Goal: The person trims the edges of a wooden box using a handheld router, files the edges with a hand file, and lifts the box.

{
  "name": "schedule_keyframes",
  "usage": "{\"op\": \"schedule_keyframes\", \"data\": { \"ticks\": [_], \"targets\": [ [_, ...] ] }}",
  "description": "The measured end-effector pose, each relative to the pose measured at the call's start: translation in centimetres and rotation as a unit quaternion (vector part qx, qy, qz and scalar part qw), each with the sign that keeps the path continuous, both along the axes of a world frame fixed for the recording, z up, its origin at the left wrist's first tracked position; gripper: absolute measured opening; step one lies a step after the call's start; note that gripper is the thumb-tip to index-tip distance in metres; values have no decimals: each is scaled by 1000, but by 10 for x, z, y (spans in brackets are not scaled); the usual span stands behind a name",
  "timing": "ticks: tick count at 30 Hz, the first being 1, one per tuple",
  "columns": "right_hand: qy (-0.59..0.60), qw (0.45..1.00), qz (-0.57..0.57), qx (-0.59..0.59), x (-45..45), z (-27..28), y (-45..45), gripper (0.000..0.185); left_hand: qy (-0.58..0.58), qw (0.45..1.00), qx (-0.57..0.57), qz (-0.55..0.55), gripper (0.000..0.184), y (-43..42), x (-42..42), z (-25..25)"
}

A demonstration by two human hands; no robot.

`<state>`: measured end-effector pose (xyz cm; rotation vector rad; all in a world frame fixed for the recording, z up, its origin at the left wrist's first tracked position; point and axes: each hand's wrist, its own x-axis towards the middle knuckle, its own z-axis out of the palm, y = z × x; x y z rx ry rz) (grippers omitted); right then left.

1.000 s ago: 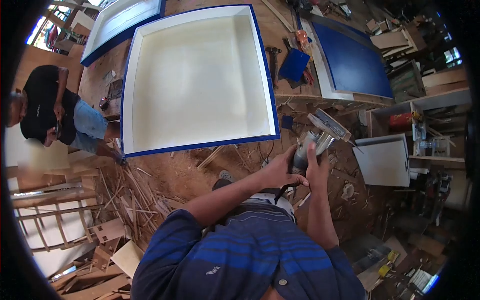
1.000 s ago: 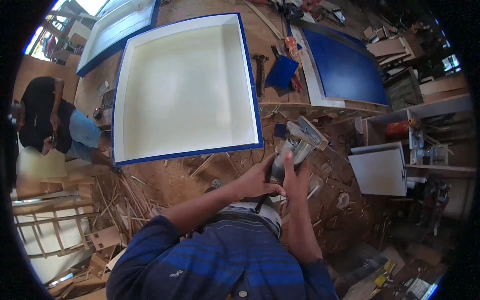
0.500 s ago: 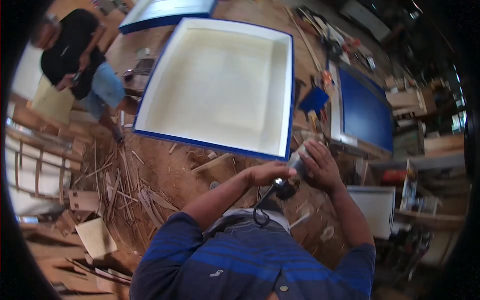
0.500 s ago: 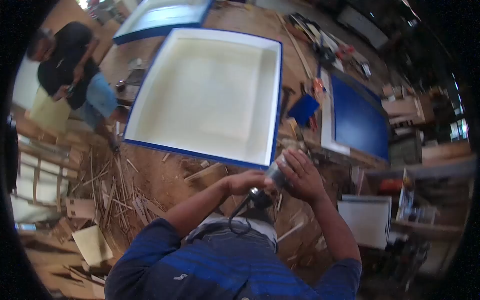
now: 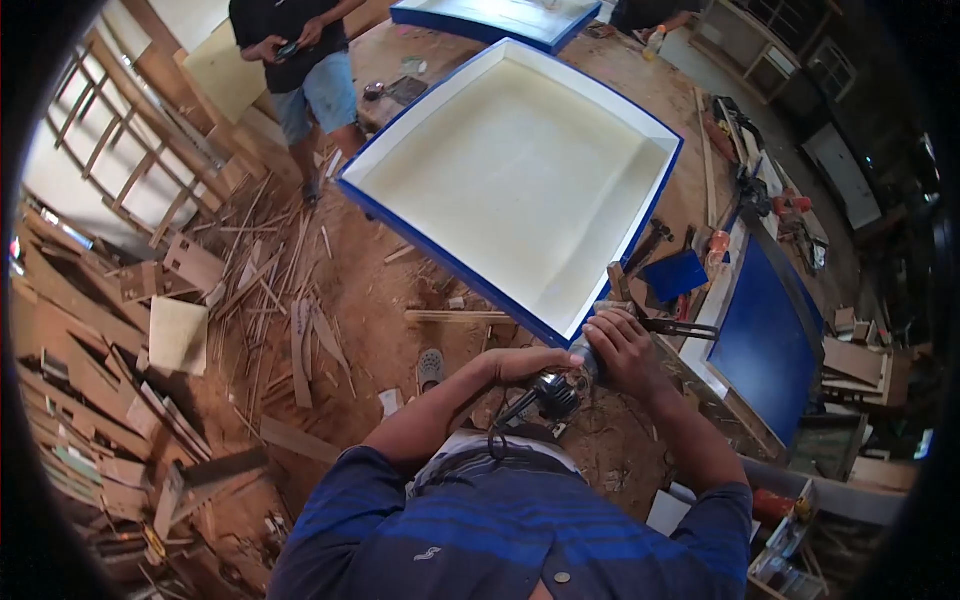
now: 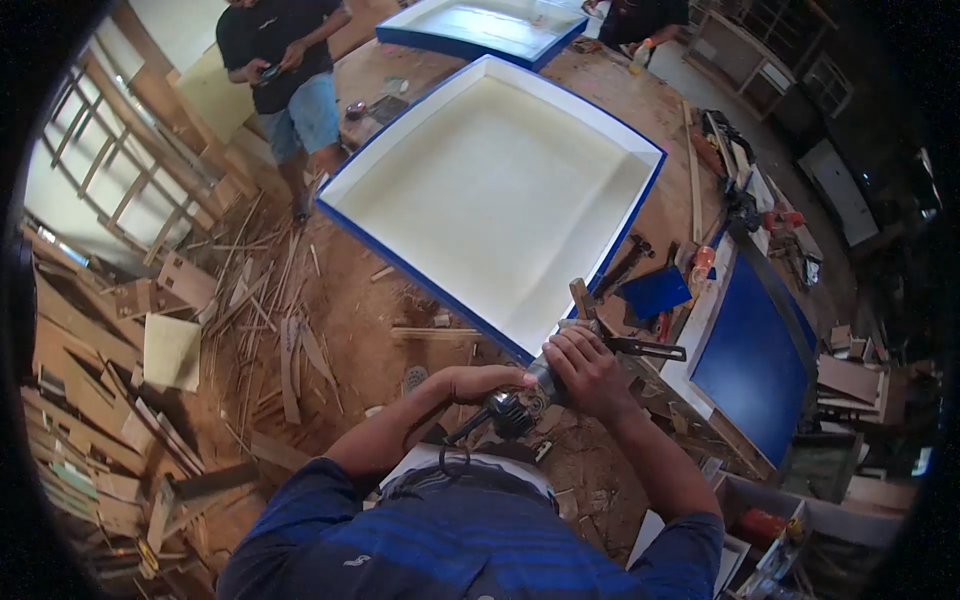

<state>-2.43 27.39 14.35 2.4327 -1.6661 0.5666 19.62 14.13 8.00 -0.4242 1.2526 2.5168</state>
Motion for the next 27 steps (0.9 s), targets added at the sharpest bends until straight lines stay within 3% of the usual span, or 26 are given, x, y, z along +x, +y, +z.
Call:
{"op": "schedule_keyframes", "data": {
  "ticks": [3,4,5,7,8,9,12,17,23,27],
  "targets": [
    [1,1000,19,1,-9,-4,9,37,-7,988,-128,86,77,9,18,-18],
    [5,1000,21,3,-13,-7,13,36,-81,988,-98,91,80,2,33,-13],
    [9,1000,23,5,-15,-11,18,36,-74,985,-59,145,81,-1,40,-23],
    [14,999,43,21,-12,-20,26,36,-108,941,-126,294,89,-7,48,-89],
    [17,998,54,30,-9,-24,29,35,-184,851,-262,417,94,-1,46,-126],
    [25,997,66,28,-1,-25,30,33,-175,839,-283,430,107,-7,47,-127],
    [1,993,107,57,16,-46,33,35,-193,871,-256,372,108,-16,32,-134],
    [28,989,136,50,38,-67,24,26,-100,862,-24,497,105,-6,4,-155],
    [95,977,188,34,53,-78,17,27,-77,840,58,534,83,-3,5,-187],
    [98,969,222,54,60,-82,17,32,-61,846,36,528,81,-4,9,-188]
  ]
}}
